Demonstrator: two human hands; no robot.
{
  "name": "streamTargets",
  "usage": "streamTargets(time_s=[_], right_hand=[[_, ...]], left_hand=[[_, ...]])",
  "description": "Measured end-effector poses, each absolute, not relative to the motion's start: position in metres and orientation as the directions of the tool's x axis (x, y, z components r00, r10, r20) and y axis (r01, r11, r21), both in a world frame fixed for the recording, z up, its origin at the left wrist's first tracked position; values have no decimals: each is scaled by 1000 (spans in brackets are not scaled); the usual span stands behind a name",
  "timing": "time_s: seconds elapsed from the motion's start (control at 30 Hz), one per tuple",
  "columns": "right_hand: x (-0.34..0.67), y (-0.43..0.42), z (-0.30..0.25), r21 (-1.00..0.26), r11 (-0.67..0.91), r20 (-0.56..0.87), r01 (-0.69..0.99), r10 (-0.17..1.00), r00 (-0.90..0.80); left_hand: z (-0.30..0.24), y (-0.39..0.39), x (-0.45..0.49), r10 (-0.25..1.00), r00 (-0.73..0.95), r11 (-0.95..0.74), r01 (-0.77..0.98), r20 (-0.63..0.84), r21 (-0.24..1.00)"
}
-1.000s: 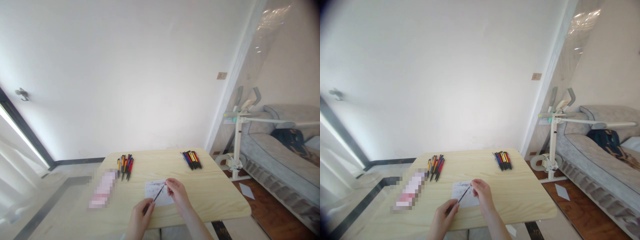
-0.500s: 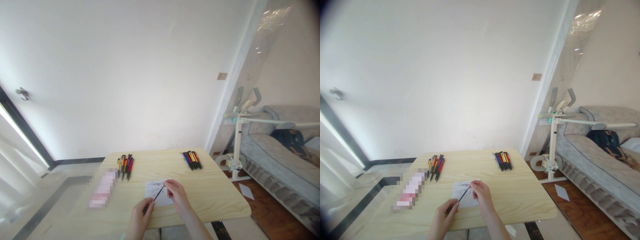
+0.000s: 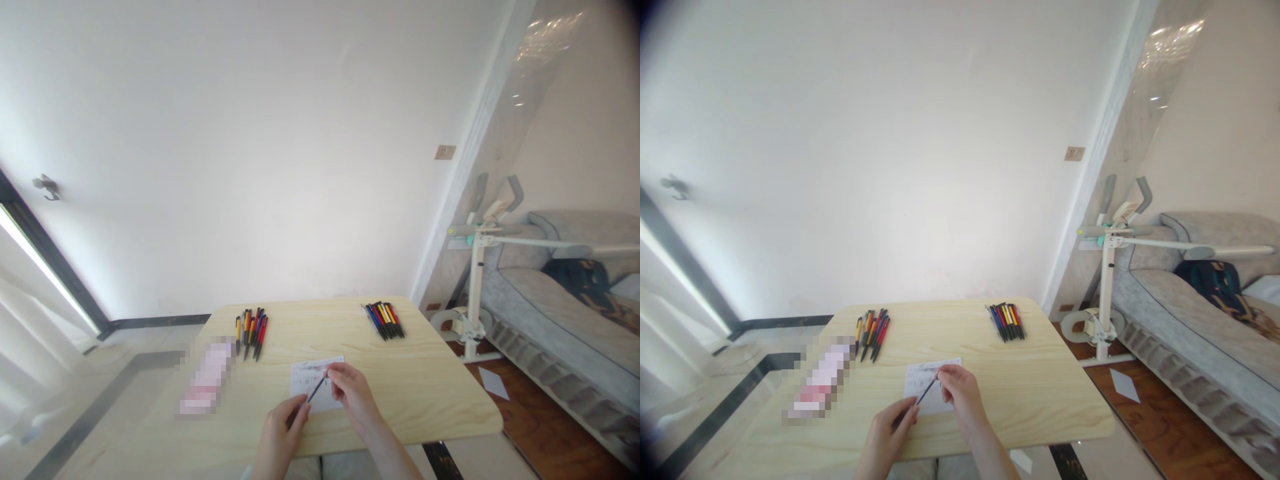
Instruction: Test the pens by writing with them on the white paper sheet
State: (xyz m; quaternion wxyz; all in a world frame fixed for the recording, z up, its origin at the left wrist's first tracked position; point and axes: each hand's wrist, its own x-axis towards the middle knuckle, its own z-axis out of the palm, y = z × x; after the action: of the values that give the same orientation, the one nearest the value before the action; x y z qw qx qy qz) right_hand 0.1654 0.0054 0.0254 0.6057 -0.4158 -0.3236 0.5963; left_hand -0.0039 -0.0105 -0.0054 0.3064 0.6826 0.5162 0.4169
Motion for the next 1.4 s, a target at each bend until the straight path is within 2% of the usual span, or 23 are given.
streamTargets(time_s=[0.47,0.97,1.4], right_hand=[[164,6,21,-909,-37,-93,-414,989,117],[160,5,28,-972,23,-22,-236,983,185],[160,8,17,-979,44,16,-200,990,140]], left_hand=[[0,-13,-3,962,120,-272,449,244,851],[0,-14,-2,965,121,-262,455,232,851],[2,-14,-2,959,157,-285,506,237,814]])
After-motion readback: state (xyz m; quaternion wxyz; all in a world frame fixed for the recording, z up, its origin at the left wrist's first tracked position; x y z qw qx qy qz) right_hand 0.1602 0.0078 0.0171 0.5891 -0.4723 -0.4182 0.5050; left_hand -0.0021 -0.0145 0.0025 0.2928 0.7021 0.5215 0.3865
